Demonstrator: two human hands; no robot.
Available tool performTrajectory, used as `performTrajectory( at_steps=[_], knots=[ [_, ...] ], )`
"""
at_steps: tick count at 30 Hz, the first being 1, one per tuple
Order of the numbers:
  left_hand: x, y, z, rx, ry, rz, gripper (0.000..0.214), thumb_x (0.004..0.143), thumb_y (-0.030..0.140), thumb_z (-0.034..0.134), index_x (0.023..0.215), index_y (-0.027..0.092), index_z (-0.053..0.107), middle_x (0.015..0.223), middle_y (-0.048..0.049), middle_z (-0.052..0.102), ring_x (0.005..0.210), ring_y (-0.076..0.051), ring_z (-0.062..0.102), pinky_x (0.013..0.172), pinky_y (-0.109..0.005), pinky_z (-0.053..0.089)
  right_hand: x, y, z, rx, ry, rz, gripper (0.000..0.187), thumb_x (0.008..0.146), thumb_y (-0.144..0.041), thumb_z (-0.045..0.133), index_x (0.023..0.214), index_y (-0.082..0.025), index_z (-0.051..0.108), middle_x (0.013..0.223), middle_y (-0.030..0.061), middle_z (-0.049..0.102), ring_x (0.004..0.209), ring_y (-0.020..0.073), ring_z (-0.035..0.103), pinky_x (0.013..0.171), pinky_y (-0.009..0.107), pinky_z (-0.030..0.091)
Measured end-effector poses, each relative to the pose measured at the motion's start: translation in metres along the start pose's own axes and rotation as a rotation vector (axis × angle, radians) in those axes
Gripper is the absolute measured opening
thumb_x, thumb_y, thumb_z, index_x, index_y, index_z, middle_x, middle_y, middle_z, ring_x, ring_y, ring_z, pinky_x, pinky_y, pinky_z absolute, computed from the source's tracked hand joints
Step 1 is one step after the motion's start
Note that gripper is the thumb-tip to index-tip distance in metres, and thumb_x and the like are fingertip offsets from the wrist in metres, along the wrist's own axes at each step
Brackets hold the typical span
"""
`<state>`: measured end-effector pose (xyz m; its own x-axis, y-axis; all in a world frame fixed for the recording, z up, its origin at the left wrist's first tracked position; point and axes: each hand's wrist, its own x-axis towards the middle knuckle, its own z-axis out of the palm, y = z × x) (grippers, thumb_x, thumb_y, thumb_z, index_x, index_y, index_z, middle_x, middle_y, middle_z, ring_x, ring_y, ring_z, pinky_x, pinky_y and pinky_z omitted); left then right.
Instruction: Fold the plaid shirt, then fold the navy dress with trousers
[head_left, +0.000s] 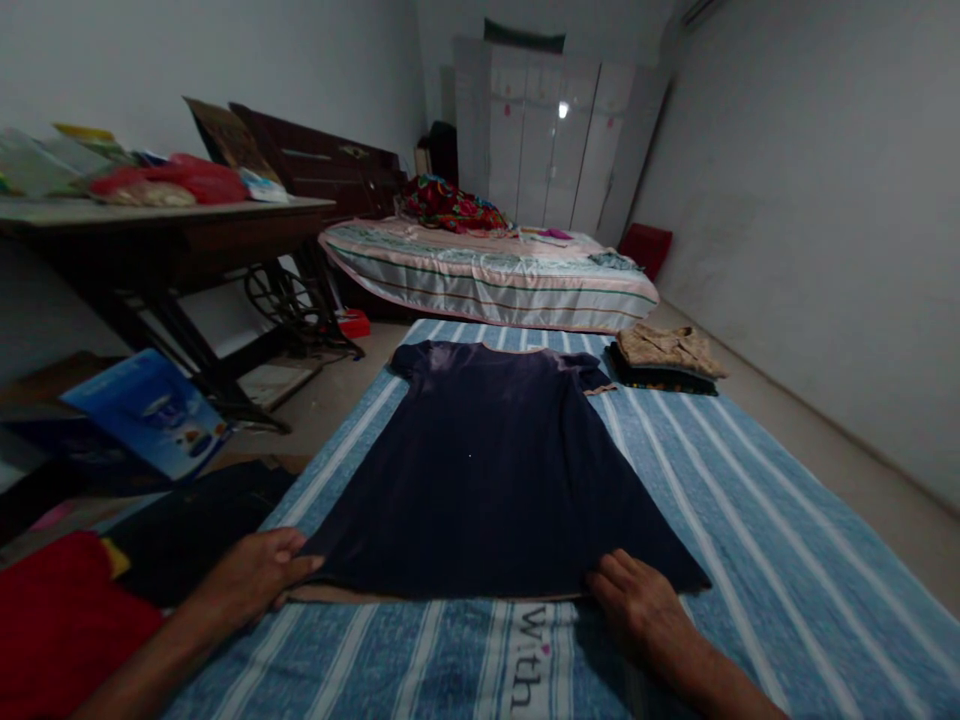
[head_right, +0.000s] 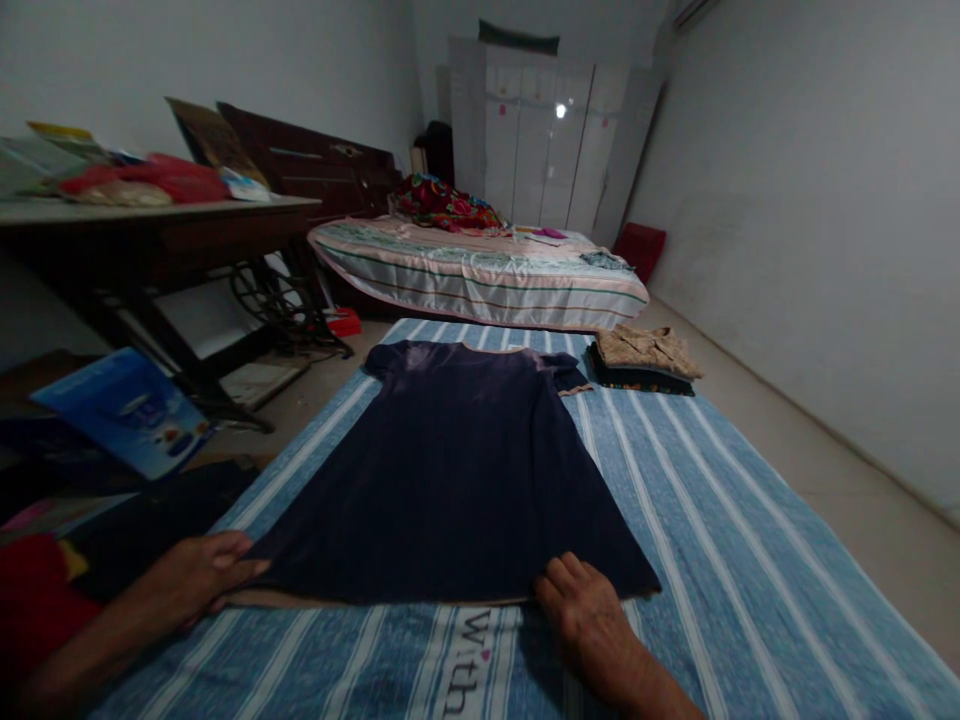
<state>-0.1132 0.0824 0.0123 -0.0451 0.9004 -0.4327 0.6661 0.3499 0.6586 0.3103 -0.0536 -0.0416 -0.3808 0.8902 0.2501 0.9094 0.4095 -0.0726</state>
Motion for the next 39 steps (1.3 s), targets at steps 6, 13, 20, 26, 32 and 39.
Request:
performTrajectory(
  at_steps=[6, 13, 20, 26, 32, 39],
  knots=[
    [-0.006, 0.011, -0.009, 0.429, 0.19, 0.179, 0.025, 0.058, 0.047, 0.058, 0.063, 0.024, 0.052, 0.053, 0.0057, 0.056, 0.057, -0.018, 0.055, 0.054, -0.024, 0.034, 0.003, 0.012, -0.03, 0.192, -0.061, 0.043, 0.017, 0.091, -0.019, 0.045, 0.079, -0.019, 0.057, 0.08, 0.002, 0.057, 0.076, 0.0131, 0.053, 0.068, 0.023, 0.038],
    [-0.026, 0.074, 0.046, 0.441, 0.268, 0.548, 0.031, 0.071, 0.049, 0.049, 0.084, 0.023, 0.058, 0.106, -0.0054, 0.063, 0.099, -0.025, 0.058, 0.088, -0.033, 0.044, 0.012, 0.068, -0.045, -0.175, -0.095, 0.615, 0.025, 0.093, -0.032, 0.041, 0.088, -0.017, 0.061, 0.088, 0.0076, 0.062, 0.085, 0.0194, 0.059, 0.067, 0.026, 0.04],
    [-0.013, 0.127, 0.148, 0.528, 0.103, 0.887, 0.031, 0.083, 0.029, 0.045, 0.107, 0.015, 0.058, 0.138, -0.0145, 0.045, 0.131, -0.025, 0.037, 0.106, -0.04, 0.033, 0.008, 0.077, -0.047, -0.225, -0.363, 0.848, 0.032, 0.094, -0.038, 0.035, 0.091, -0.017, 0.059, 0.086, 0.0121, 0.068, 0.083, 0.025, 0.066, 0.059, 0.029, 0.04],
    [0.0, 0.125, 0.191, 0.668, 0.085, 0.854, 0.051, 0.084, 0.041, 0.048, 0.127, 0.013, 0.048, 0.147, -0.0163, 0.03, 0.138, -0.028, 0.02, 0.108, -0.048, 0.026, 0.005, 0.071, -0.038, -0.217, -0.392, 0.847, 0.029, 0.094, -0.032, 0.034, 0.092, -0.018, 0.06, 0.083, 0.0117, 0.069, 0.08, 0.0244, 0.067, 0.056, 0.027, 0.038],
    [-0.002, 0.117, 0.196, 0.728, 0.032, 0.877, 0.062, 0.088, 0.051, 0.04, 0.138, 0.014, 0.039, 0.149, -0.0136, 0.025, 0.139, -0.027, 0.016, 0.111, -0.05, 0.017, -0.001, 0.067, -0.047, -0.231, -0.369, 0.851, 0.028, 0.096, -0.029, 0.032, 0.095, -0.02, 0.058, 0.077, 0.0096, 0.069, 0.072, 0.0236, 0.067, 0.049, 0.025, 0.028],
    [-0.005, 0.116, 0.194, 0.736, -0.03, 0.965, 0.059, 0.088, 0.049, 0.043, 0.14, 0.022, 0.035, 0.151, -0.0113, 0.022, 0.139, -0.028, 0.015, 0.11, -0.055, 0.012, -0.017, 0.063, -0.043, -0.223, -0.353, 0.905, 0.028, 0.096, -0.03, 0.031, 0.093, -0.021, 0.057, 0.072, 0.0087, 0.068, 0.065, 0.0227, 0.065, 0.047, 0.026, 0.023]
  ],
)
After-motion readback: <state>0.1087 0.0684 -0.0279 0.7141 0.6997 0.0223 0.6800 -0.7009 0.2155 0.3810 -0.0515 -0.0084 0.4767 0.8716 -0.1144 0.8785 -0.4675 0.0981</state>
